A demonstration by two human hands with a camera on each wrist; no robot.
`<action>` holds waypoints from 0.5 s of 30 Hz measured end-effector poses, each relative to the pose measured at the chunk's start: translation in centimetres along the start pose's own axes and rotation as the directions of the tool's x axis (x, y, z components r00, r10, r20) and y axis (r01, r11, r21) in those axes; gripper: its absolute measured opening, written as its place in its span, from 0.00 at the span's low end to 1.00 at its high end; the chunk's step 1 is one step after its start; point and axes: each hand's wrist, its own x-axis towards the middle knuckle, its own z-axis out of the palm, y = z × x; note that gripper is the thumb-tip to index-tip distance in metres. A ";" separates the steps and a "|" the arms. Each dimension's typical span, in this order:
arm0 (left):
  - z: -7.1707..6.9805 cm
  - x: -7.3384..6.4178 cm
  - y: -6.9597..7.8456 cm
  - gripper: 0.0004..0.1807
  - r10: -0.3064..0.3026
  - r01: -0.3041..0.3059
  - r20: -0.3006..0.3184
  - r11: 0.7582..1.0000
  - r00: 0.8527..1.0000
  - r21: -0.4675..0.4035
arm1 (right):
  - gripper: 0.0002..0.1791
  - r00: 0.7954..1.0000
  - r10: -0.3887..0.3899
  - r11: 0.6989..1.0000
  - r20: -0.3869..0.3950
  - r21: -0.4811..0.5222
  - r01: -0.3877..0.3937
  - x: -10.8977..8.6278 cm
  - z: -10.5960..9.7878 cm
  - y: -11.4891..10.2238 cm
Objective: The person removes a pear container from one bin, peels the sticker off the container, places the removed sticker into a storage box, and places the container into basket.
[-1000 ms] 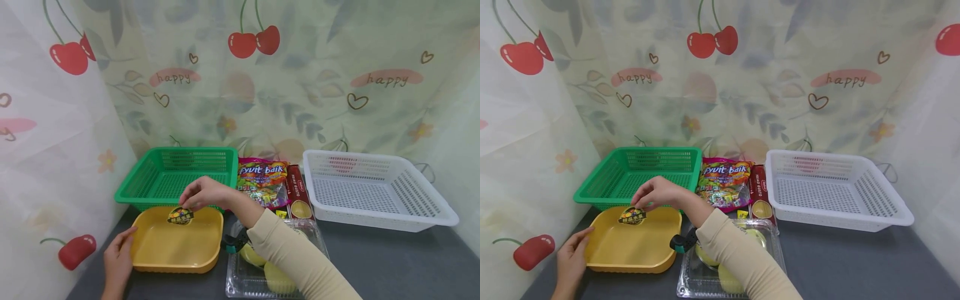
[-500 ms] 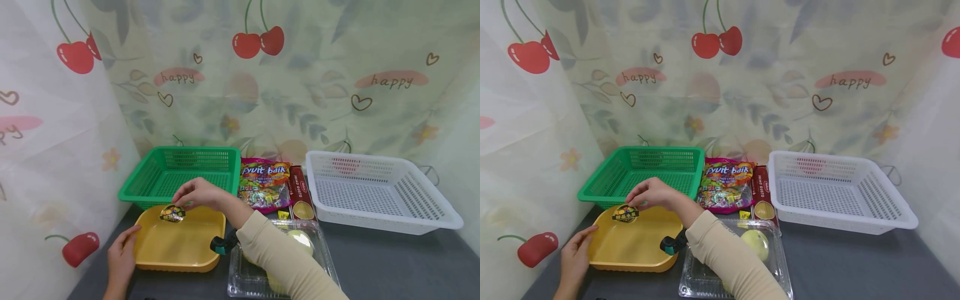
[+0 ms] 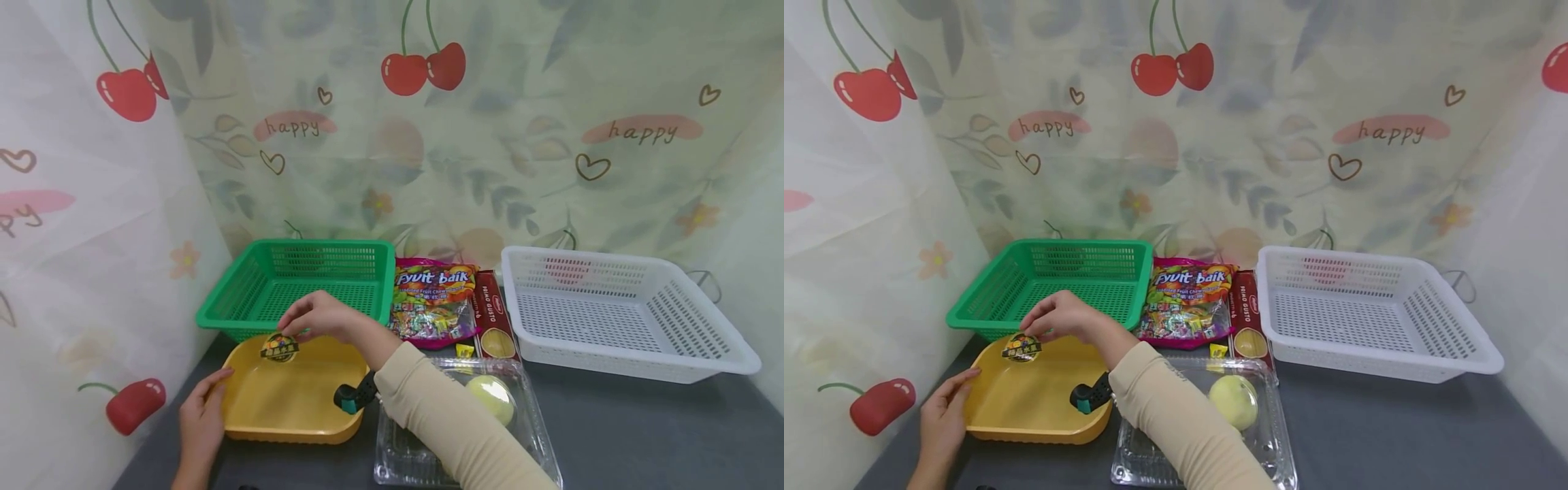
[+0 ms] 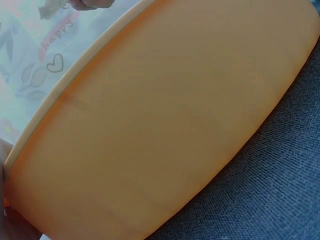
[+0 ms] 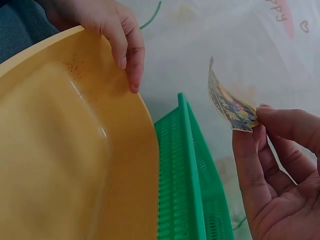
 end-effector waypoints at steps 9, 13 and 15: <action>-0.1 0.0 0.1 0.18 -0.013 0.013 0.022 1.000 1.000 0.001 | 0.08 1.000 0.018 1.000 -0.010 0.024 -0.018 0.5 0.2 0.5; -0.1 0.0 0.1 0.18 -0.011 0.011 0.022 1.000 1.000 0.003 | 0.08 1.000 0.022 1.000 -0.010 0.020 -0.021 0.6 0.3 0.6; 0.0 0.0 0.1 0.18 -0.007 0.007 0.022 1.000 1.000 0.003 | 0.08 1.000 0.024 1.000 -0.008 0.020 -0.023 0.6 0.3 0.6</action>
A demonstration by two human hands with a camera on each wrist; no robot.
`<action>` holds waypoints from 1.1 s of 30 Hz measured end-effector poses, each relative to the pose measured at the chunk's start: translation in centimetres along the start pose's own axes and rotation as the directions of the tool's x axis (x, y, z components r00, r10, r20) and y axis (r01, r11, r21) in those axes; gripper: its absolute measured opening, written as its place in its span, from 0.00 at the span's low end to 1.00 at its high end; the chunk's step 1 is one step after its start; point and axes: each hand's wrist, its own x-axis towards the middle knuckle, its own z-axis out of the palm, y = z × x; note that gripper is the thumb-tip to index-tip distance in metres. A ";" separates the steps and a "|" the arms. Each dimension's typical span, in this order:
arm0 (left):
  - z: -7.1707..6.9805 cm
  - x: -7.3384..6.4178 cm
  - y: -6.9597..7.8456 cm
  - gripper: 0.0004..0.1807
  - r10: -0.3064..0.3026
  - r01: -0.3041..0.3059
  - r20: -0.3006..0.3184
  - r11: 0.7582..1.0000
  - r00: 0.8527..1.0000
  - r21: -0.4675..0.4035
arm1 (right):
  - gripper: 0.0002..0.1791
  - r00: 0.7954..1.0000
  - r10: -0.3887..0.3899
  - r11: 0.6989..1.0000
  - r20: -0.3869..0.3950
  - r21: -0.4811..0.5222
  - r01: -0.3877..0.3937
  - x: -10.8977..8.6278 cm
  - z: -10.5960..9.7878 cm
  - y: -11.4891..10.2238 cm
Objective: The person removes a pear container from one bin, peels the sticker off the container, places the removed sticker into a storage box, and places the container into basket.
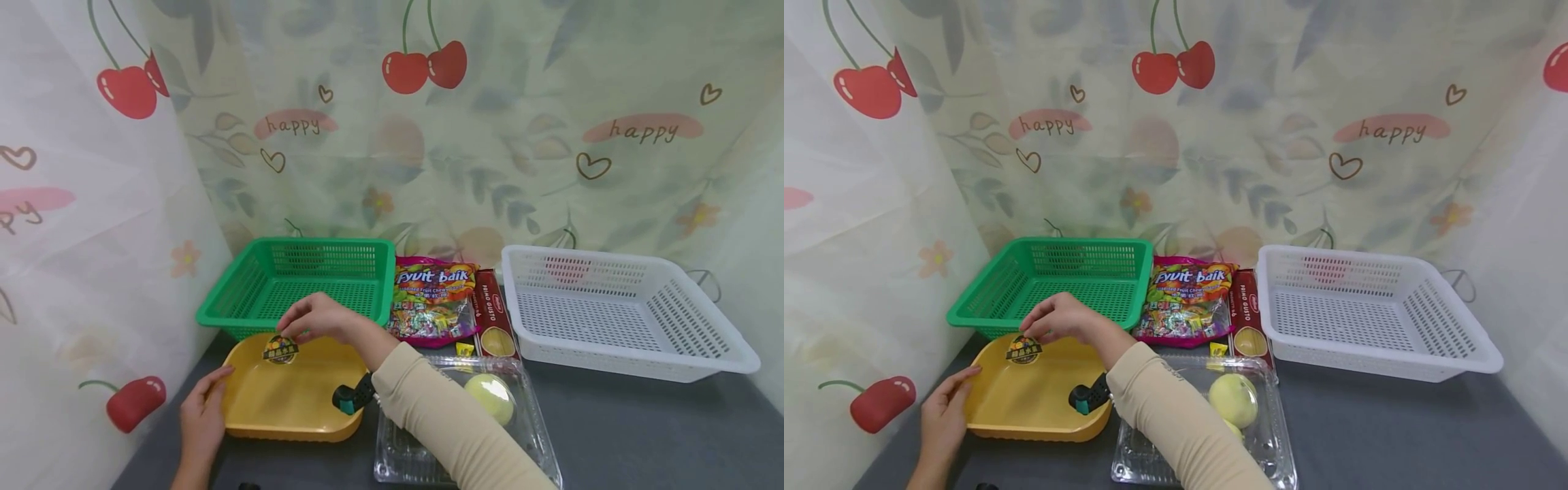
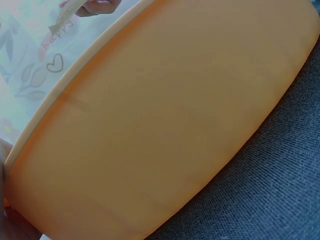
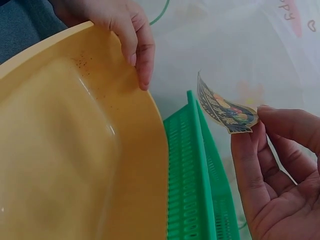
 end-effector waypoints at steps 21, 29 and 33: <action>0.0 -0.1 -0.1 0.18 0.018 -0.017 -0.013 1.000 1.000 0.003 | 0.08 1.000 -0.001 1.000 0.024 0.029 0.001 -0.1 0.1 0.0; 0.0 -0.1 -0.2 0.16 0.030 -0.030 -0.020 1.000 0.999 -0.007 | 0.08 1.000 0.003 1.000 0.015 0.018 -0.003 -0.2 0.0 -0.1; -0.1 -0.1 -0.2 0.16 0.034 -0.034 -0.021 0.999 0.999 -0.002 | 0.08 1.000 -0.001 1.000 0.012 0.009 0.001 -0.2 -0.1 -0.1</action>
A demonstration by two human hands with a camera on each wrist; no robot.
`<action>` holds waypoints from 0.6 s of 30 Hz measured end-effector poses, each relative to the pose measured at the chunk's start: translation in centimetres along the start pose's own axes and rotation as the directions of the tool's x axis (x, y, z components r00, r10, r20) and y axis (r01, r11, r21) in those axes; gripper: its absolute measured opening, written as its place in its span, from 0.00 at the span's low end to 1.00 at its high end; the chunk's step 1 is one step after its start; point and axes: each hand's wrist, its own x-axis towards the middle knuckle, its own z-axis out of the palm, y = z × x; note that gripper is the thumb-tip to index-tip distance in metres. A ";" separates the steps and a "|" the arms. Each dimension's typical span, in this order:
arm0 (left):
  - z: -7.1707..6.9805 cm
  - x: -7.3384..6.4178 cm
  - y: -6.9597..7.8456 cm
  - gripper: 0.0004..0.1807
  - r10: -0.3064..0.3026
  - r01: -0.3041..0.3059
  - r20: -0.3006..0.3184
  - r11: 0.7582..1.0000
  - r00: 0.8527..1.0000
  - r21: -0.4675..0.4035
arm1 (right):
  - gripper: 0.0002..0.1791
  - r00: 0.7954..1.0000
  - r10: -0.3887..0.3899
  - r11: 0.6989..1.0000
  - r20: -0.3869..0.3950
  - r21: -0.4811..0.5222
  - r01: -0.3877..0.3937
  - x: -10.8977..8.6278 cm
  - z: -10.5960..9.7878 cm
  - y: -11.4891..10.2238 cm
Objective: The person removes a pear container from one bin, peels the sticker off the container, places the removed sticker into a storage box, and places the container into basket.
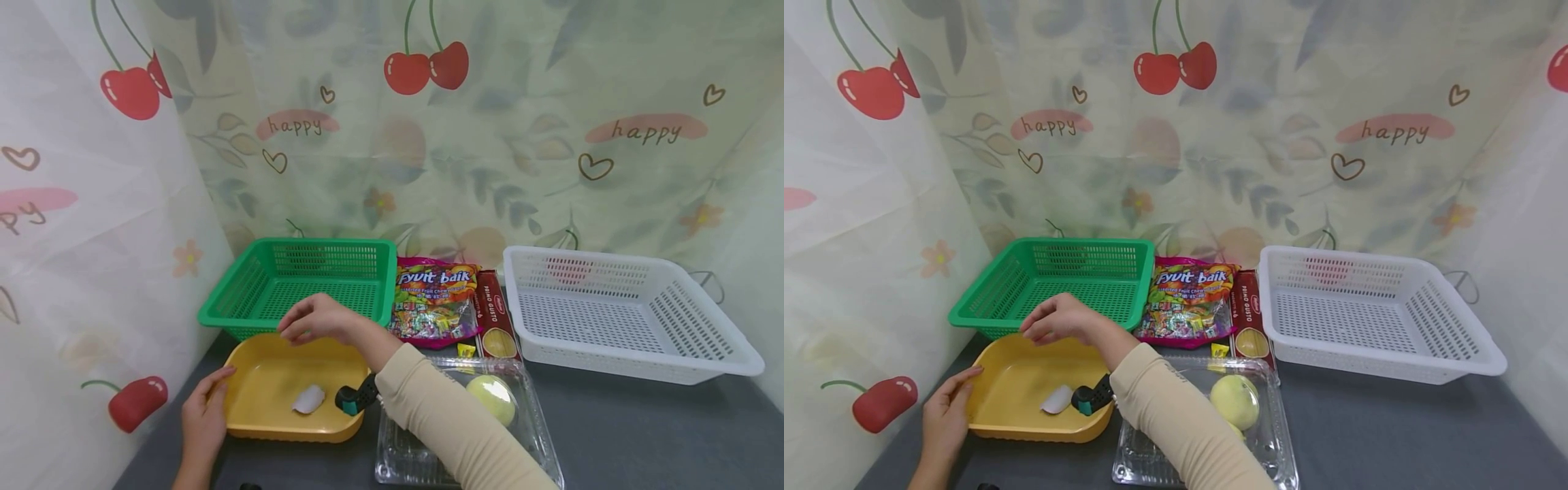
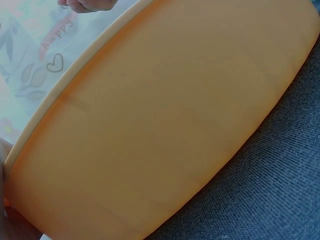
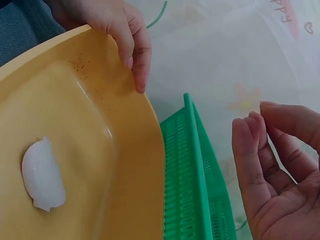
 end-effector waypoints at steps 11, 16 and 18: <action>0.0 -0.1 0.4 0.16 -0.006 0.006 -0.005 1.000 1.000 -0.004 | 0.12 1.000 -0.022 1.000 0.007 0.021 0.022 -1.2 -1.3 -0.2; -0.4 -0.1 1.0 0.16 0.028 -0.029 -0.040 0.999 0.999 -0.017 | 0.12 0.999 -0.041 0.999 0.015 0.025 0.040 -1.8 -2.2 0.0; -0.5 -0.2 1.3 0.16 0.060 -0.063 -0.068 0.997 0.996 -0.035 | 0.13 0.999 -0.042 0.999 0.024 0.019 0.042 -2.2 -2.7 0.1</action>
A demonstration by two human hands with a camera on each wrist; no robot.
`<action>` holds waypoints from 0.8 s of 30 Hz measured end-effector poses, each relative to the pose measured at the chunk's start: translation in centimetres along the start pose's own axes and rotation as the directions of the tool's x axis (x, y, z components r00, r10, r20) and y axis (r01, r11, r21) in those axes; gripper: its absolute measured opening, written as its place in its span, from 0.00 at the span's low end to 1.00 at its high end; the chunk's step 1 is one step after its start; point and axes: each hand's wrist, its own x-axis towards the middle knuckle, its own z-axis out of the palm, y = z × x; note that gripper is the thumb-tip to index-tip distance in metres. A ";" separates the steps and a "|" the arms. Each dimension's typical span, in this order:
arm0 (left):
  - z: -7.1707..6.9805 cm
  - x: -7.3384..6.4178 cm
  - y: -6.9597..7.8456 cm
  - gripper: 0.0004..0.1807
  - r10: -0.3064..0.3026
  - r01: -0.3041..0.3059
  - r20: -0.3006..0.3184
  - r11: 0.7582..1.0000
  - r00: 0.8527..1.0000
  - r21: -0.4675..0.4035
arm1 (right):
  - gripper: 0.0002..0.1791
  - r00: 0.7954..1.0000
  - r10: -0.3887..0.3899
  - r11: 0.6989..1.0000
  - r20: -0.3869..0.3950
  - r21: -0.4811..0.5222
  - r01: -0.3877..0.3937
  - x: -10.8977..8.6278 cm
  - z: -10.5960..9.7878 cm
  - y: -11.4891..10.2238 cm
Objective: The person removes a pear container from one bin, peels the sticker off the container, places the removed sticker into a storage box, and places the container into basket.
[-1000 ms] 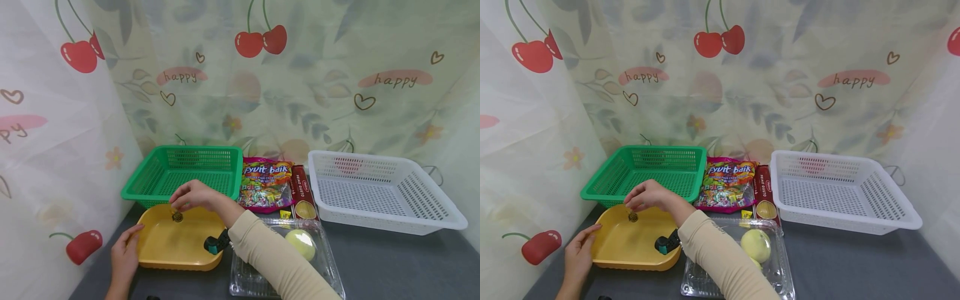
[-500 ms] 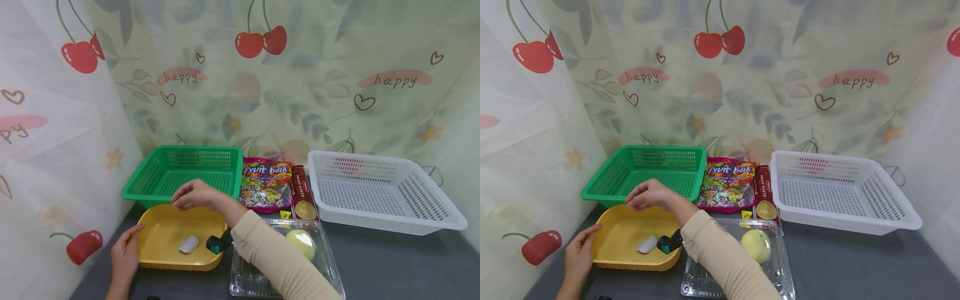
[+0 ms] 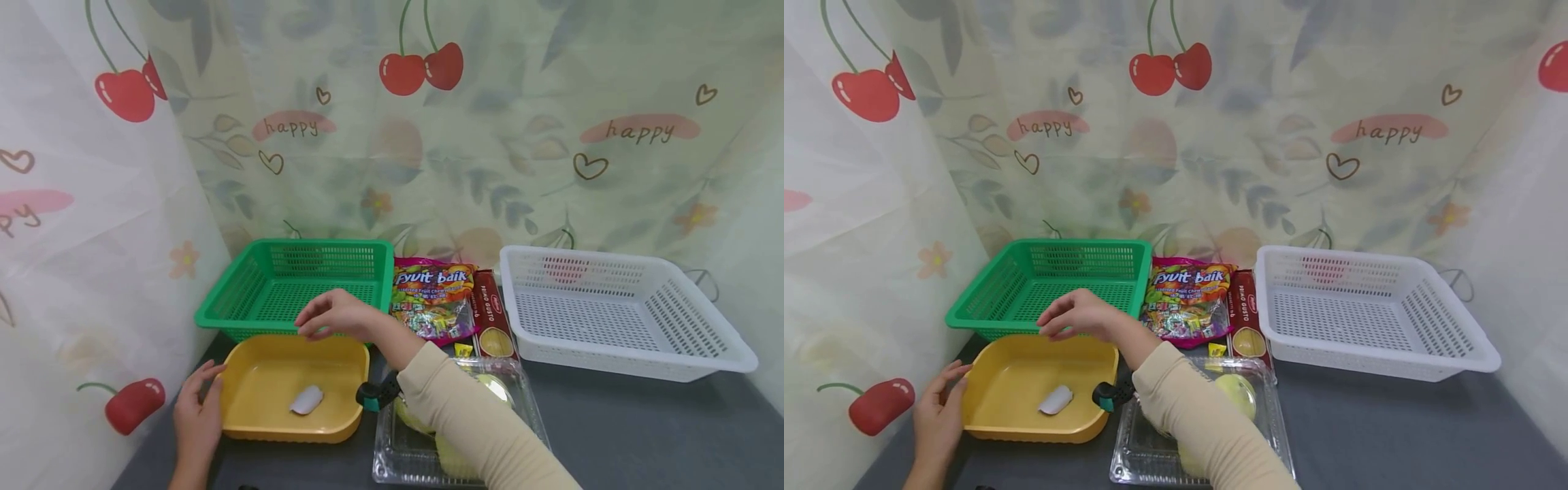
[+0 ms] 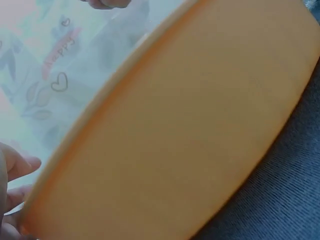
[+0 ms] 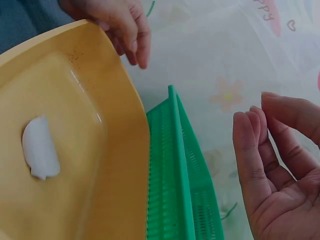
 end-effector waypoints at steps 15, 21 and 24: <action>0.3 -1.0 2.7 0.12 0.168 -0.172 -0.063 0.983 0.984 -0.059 | 0.09 0.997 -0.007 1.000 -0.078 -0.005 0.007 -4.9 -6.3 0.6; 0.6 -1.7 3.9 0.14 0.137 -0.135 0.046 0.990 0.990 -0.034 | 0.06 0.992 -0.008 1.000 -0.122 0.006 0.009 -6.4 -8.3 1.5; 0.8 -2.0 4.3 0.15 0.146 -0.143 0.074 0.989 0.987 -0.039 | 0.06 0.990 -0.008 1.000 -0.138 0.006 0.009 -7.3 -9.0 1.8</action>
